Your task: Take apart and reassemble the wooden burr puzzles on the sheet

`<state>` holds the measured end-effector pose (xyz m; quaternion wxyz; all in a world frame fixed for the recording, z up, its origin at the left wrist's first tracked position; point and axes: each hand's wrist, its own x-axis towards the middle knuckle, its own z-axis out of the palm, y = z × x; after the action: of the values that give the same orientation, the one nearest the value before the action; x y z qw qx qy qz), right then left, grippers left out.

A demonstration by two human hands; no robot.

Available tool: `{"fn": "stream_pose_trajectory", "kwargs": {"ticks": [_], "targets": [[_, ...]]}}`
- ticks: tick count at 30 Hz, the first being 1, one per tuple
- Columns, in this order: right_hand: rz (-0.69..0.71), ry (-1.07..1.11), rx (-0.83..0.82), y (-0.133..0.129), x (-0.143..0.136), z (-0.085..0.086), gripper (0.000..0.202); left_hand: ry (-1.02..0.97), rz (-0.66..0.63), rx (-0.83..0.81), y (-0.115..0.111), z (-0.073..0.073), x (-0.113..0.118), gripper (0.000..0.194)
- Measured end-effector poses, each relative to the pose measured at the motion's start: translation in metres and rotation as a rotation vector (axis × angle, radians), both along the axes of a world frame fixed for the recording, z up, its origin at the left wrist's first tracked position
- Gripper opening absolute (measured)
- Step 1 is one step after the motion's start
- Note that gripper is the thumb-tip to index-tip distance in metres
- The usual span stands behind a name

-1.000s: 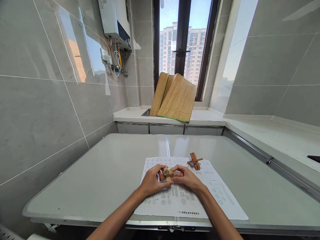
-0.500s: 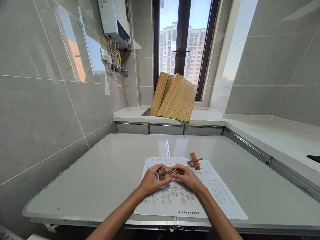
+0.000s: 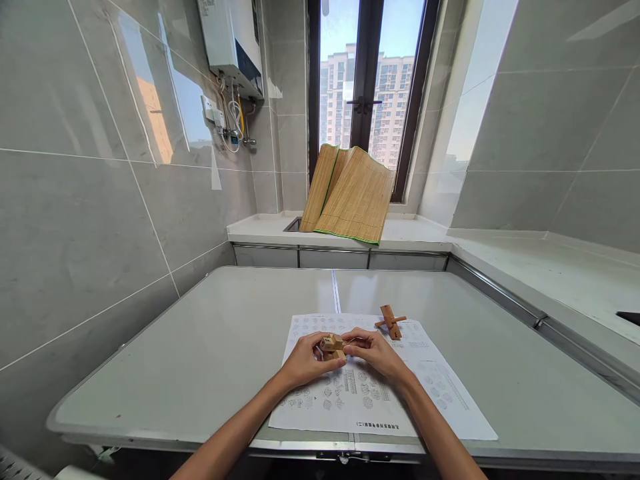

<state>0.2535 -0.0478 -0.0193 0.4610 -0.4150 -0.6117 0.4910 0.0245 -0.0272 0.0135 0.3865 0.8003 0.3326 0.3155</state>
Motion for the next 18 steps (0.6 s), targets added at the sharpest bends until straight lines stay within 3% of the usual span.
{"fn": "stream_pose_trajectory", "kwargs": {"ticks": [7,18], "targets": [[0.021,-0.003,0.065,-0.0015,-0.0029,0.0061,0.038,0.028,-0.015,0.033,-0.0018,0.0025,-0.0002,0.045],[0.056,0.006,0.009,-0.0046,-0.0069,0.0087,0.036,0.117,-0.006,0.139,-0.0019,-0.0018,0.0001,0.045]]}}
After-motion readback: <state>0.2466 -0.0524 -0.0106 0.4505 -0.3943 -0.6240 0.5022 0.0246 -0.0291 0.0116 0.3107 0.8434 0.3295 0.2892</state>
